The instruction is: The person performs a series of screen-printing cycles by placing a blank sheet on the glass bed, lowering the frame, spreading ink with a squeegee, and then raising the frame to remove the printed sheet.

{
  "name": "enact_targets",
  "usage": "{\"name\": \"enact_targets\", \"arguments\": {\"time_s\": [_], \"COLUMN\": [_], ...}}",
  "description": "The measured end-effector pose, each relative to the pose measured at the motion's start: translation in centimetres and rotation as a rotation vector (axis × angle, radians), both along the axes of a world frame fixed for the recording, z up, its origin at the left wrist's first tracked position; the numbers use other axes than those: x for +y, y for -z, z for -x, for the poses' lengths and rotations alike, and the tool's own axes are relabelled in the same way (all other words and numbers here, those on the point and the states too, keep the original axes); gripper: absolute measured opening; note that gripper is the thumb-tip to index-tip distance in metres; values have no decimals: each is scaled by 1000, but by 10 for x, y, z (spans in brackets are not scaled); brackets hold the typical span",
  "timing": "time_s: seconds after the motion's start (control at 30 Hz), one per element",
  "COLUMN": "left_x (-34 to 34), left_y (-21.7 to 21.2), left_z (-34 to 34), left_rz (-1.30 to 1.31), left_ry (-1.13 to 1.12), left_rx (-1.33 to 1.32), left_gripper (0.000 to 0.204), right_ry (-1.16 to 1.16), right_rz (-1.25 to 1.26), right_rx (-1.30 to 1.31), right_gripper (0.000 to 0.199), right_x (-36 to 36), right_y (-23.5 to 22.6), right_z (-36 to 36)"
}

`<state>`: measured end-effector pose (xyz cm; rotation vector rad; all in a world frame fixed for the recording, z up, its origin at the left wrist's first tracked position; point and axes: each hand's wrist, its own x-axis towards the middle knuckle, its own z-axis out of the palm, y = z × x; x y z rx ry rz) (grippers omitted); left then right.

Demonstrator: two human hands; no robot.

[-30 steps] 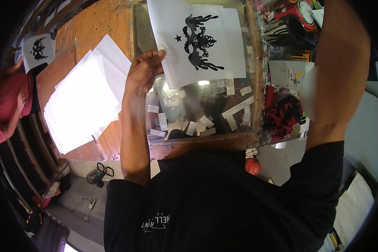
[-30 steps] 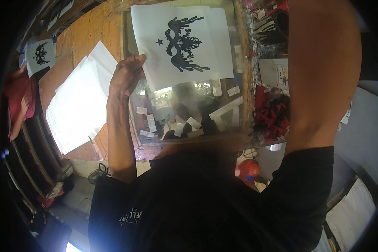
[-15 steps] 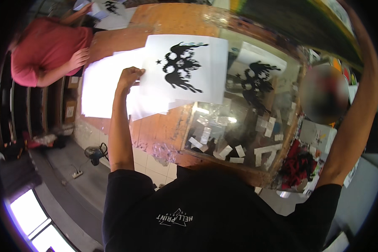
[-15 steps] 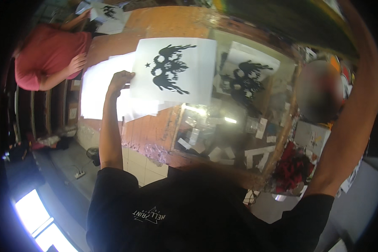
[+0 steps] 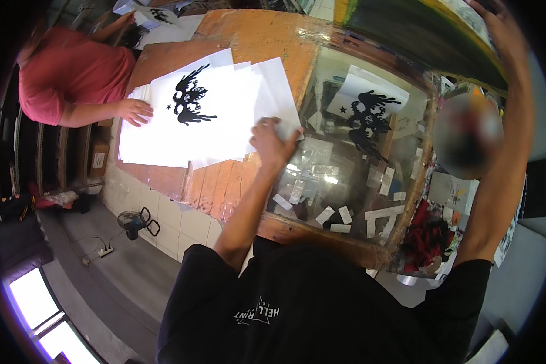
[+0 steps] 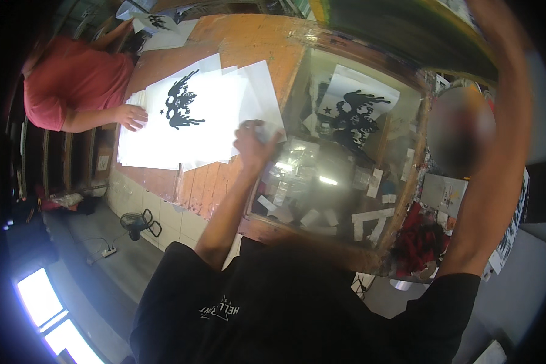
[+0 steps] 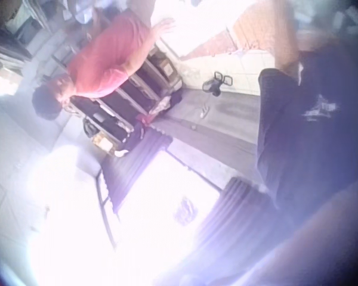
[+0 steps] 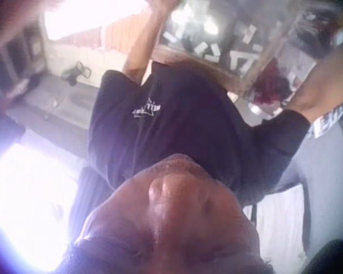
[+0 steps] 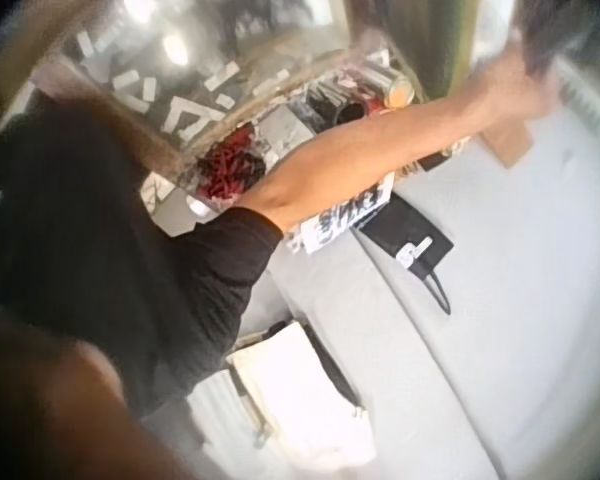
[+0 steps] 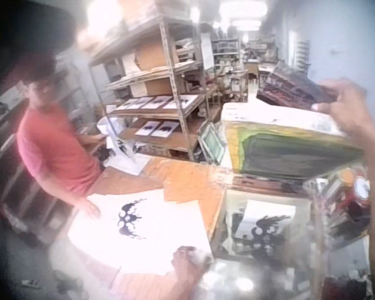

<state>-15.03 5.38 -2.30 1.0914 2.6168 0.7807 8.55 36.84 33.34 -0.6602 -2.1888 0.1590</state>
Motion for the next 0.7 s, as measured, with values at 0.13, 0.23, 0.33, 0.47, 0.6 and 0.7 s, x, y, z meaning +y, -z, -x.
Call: {"name": "enact_targets", "arguments": {"time_s": [0.13, 0.23, 0.33, 0.47, 0.6, 0.7], "left_x": [2, 22, 35, 65, 90, 108], "left_y": [24, 16, 11, 15, 40, 42], "left_z": [-25, -38, -71, -138, -179, -197], "left_rz": [-73, -244, -195, -112, -90, -109], "left_ry": [-25, 21, 286, 475, 796, 1027], "left_rx": [65, 17, -89, -71, 165, 236], "left_gripper": [27, 12, 13, 40, 55, 54], "right_ry": [82, 218, 164, 102, 196, 203], "right_rz": [353, 247, 353, 219, 214, 141], "right_rx": [148, 142, 106, 12, -34, -73], "right_gripper": [48, 42, 34, 31, 34, 31], "right_x": [-33, -41, -34, -3, -16, -5], "right_y": [3, 1, -2, 1, -3, 0], "right_z": [21, 17, 16, -5, 2, 1]}}
